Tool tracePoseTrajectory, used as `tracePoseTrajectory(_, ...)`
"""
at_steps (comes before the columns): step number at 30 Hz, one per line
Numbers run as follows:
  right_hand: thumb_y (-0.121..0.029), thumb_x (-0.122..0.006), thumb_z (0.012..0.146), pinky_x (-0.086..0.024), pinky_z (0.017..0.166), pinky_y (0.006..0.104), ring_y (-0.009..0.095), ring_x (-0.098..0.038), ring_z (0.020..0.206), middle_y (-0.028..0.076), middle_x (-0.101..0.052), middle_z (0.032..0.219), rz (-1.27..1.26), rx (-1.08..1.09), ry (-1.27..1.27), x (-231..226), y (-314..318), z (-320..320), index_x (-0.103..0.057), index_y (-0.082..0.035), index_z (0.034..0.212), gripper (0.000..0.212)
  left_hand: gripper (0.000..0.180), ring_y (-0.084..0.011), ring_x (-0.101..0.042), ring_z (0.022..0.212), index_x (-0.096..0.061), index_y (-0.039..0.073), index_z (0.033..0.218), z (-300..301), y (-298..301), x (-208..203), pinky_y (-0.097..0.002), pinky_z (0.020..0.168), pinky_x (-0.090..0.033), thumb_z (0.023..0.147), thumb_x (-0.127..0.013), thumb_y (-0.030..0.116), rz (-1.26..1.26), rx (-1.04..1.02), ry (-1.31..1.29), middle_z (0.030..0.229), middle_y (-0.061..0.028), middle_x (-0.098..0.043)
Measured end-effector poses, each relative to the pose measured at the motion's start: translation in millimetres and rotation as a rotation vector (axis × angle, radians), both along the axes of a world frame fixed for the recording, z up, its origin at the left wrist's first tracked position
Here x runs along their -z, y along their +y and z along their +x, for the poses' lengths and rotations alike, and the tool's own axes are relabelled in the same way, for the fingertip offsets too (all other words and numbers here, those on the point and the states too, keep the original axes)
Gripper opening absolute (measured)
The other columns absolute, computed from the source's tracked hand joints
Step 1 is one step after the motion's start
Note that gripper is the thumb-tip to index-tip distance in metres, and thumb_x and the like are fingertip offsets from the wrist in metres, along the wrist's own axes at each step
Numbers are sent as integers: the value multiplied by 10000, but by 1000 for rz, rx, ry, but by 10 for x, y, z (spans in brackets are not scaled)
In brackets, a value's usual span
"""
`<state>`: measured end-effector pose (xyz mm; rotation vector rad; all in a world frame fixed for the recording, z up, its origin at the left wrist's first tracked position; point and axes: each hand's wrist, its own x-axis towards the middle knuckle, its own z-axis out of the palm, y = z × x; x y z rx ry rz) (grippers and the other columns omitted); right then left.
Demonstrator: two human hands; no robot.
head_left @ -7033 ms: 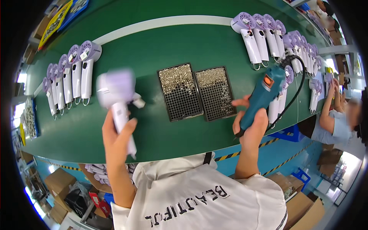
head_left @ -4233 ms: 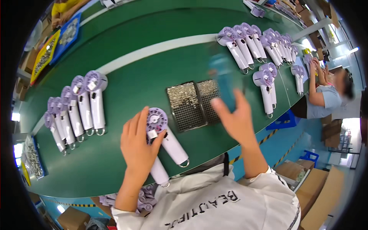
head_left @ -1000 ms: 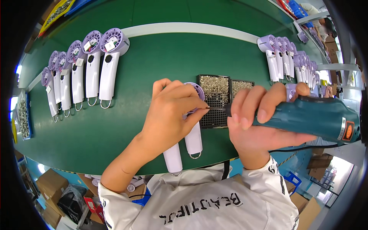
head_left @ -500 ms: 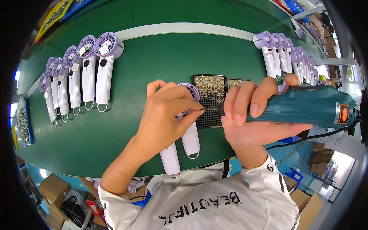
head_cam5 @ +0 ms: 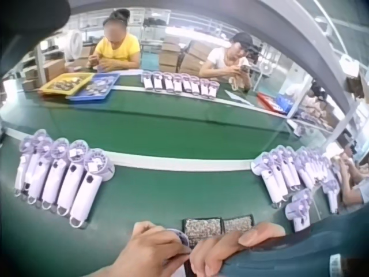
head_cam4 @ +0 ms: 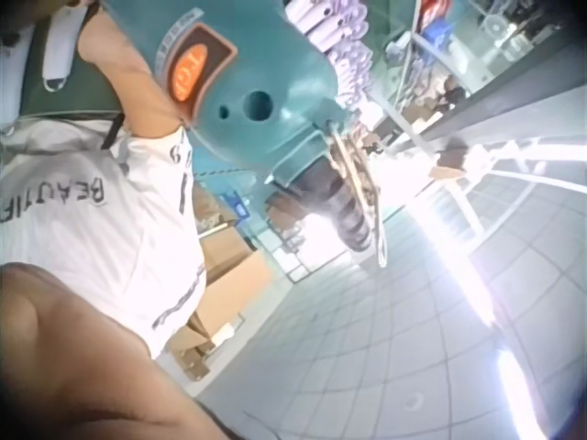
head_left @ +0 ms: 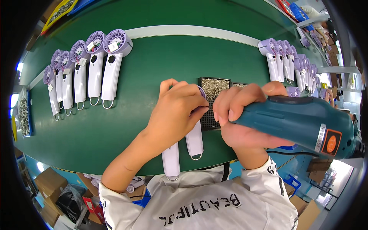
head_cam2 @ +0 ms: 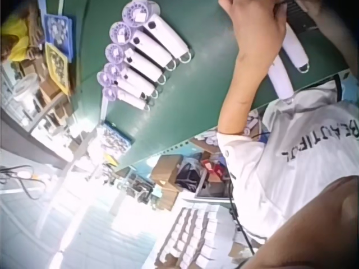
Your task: Assembling handheld portable fans by driving screws into the housing using an electric screwdriver.
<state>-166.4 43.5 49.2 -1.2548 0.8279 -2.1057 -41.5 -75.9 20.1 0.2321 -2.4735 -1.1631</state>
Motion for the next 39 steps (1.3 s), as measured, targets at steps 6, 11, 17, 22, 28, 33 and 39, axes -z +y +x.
tracePoseTrajectory(6,-337,-533,897,-466,555,371,239,-540,581,143,-579,716,43,39,8,88,-20,39,-460,-71,1209,416,64,-209,-561,792,-685,68,783,-14,16,52,-371,886,-355,739,-708,29,26,-38,15,768,-26,-563)
tracePoseTrajectory(11,-499,-510,845,-439,501,346,222,-513,537,120,-550,682,93,91,23,119,41,91,-460,-71,1169,539,69,-212,-570,803,-679,74,789,-44,24,57,-377,893,-358,744,-706,29,6,-54,12,777,-33,-557)
tracePoseTrajectory(17,-692,-483,783,-408,436,316,200,-481,486,93,-515,641,142,135,44,203,-29,104,-462,-70,1122,709,84,-218,-581,822,-673,81,824,-51,33,104,-376,898,-363,762,-698,29,19,-75,53,793,-37,-557)
tracePoseTrajectory(22,-854,-460,731,-381,381,291,183,-454,442,71,-485,607,176,198,65,289,-298,127,-462,-70,1083,859,53,-236,-576,808,-657,54,777,-80,21,88,-385,905,-372,743,-698,52,-6,-91,45,789,-62,-562)
tracePoseTrajectory(28,-865,-441,749,-361,368,264,154,-427,416,48,-480,559,104,95,2,434,-383,61,-473,-78,1083,856,152,-267,-572,831,-672,48,847,-103,10,119,-376,888,-407,698,-680,24,46,-98,-9,820,-75,-607)
tracePoseTrajectory(33,-855,-469,743,-379,398,272,166,-457,441,59,-507,556,256,161,142,353,-268,11,-506,-88,1059,830,165,-298,-575,840,-669,42,817,-100,5,86,-382,894,-418,660,-694,-6,61,-111,23,837,-79,-620)
tracePoseTrajectory(39,-851,-487,729,-403,469,272,150,-496,495,57,-542,593,277,158,220,403,-230,79,-497,-67,1057,850,196,-305,-581,813,-649,39,813,-62,22,32,-378,903,-421,636,-697,-31,63,-100,14,836,-79,-620)
